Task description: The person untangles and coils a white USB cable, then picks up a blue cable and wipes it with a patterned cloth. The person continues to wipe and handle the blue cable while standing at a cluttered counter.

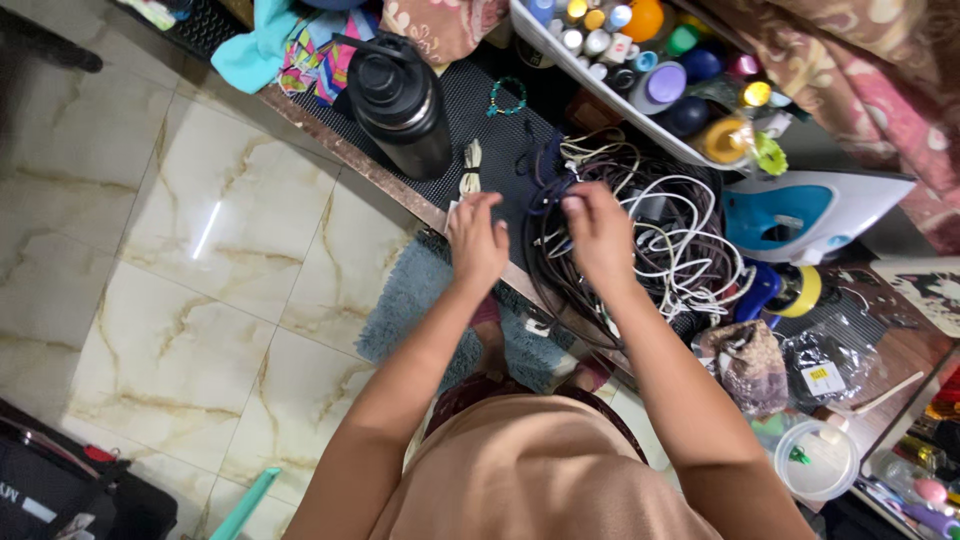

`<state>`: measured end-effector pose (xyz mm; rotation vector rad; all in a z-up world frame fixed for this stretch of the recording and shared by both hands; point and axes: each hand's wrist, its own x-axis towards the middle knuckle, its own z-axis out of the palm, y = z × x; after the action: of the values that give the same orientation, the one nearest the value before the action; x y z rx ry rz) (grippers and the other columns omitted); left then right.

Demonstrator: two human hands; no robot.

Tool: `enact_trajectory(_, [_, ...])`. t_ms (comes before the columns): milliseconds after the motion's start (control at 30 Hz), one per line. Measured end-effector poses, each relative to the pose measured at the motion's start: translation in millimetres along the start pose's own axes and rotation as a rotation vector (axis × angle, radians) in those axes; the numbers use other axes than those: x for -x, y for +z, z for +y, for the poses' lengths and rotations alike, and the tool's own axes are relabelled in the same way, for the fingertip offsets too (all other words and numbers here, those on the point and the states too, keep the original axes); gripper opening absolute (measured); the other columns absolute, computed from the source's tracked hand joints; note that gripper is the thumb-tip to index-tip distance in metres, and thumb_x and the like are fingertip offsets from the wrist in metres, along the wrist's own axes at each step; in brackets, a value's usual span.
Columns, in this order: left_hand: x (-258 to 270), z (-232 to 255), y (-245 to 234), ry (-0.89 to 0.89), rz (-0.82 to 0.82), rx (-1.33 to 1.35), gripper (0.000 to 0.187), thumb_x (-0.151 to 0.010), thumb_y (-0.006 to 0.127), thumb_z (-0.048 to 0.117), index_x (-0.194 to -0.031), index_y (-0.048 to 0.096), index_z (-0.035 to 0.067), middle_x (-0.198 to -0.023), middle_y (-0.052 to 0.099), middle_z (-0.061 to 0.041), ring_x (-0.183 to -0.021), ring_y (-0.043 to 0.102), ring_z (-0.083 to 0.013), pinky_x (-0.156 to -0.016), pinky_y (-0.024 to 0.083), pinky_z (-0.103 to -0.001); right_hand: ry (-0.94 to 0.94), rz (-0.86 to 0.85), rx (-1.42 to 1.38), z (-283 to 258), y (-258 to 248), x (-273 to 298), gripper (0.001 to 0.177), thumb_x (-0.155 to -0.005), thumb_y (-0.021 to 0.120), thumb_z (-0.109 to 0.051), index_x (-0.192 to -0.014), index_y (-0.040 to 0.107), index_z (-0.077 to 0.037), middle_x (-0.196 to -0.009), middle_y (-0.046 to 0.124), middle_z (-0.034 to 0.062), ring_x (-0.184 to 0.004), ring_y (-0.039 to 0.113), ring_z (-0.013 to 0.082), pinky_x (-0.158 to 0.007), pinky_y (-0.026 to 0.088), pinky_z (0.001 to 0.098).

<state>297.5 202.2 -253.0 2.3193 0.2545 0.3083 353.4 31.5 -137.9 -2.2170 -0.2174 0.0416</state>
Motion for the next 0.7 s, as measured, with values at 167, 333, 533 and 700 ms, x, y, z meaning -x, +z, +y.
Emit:
enact_trajectory(167, [24.8,68.4,-7.2,0.102,-0.162,0.128,0.050,-0.090,0.071,0.024,-0.138,0.057,0.014,-0.138,0.055,-0.009,-0.129,0.049,-0.0337,-0.108,0.036,-0.049,0.181,0.110,-0.594,12.9,-40.0,22.5,0.012,-0.112,0.050,-0.018,-0.110,0.054,-0.007,-0.087,0.064,0.0032,-0.067,0.054,0.0081,-0.062,0.048,0.0233])
enact_trajectory(333, [36.3,111.6,0.7,0.201,-0.174,0.116,0.053,-0.087,0.074,0.023,-0.137,0.059,0.014,-0.140,0.052,-0.013,-0.128,0.047,-0.0356,-0.104,0.038,-0.050,0.067,0.165,-0.915,21.3,-78.8,59.3,0.011,-0.115,0.049,-0.018,-0.114,0.051,-0.007,-0.091,0.062,0.0060,-0.070,0.053,0.0099,-0.066,0.049,0.0242])
enact_trajectory(533, [48.8,107.2,48.6,0.017,-0.179,0.444,0.038,-0.092,0.059,0.003,-0.128,0.064,0.014,-0.136,0.059,-0.015,-0.118,0.065,-0.0322,-0.097,0.056,-0.043,0.014,0.311,-0.999,28.2,-127.7,93.2,0.011,-0.115,0.050,-0.020,-0.114,0.048,-0.009,-0.091,0.060,0.0068,-0.070,0.052,0.0121,-0.066,0.048,0.0262])
enact_trajectory(700, [57.7,96.0,76.0,-0.345,-0.143,0.838,0.046,-0.087,0.053,0.001,-0.130,0.061,0.014,-0.130,0.065,-0.019,-0.108,0.070,-0.0371,-0.093,0.055,-0.045,-0.002,0.420,-1.061,50.2,-183.0,114.0,0.013,-0.117,0.050,-0.023,-0.117,0.049,-0.011,-0.088,0.056,0.0054,-0.071,0.050,0.0116,-0.066,0.046,0.0278])
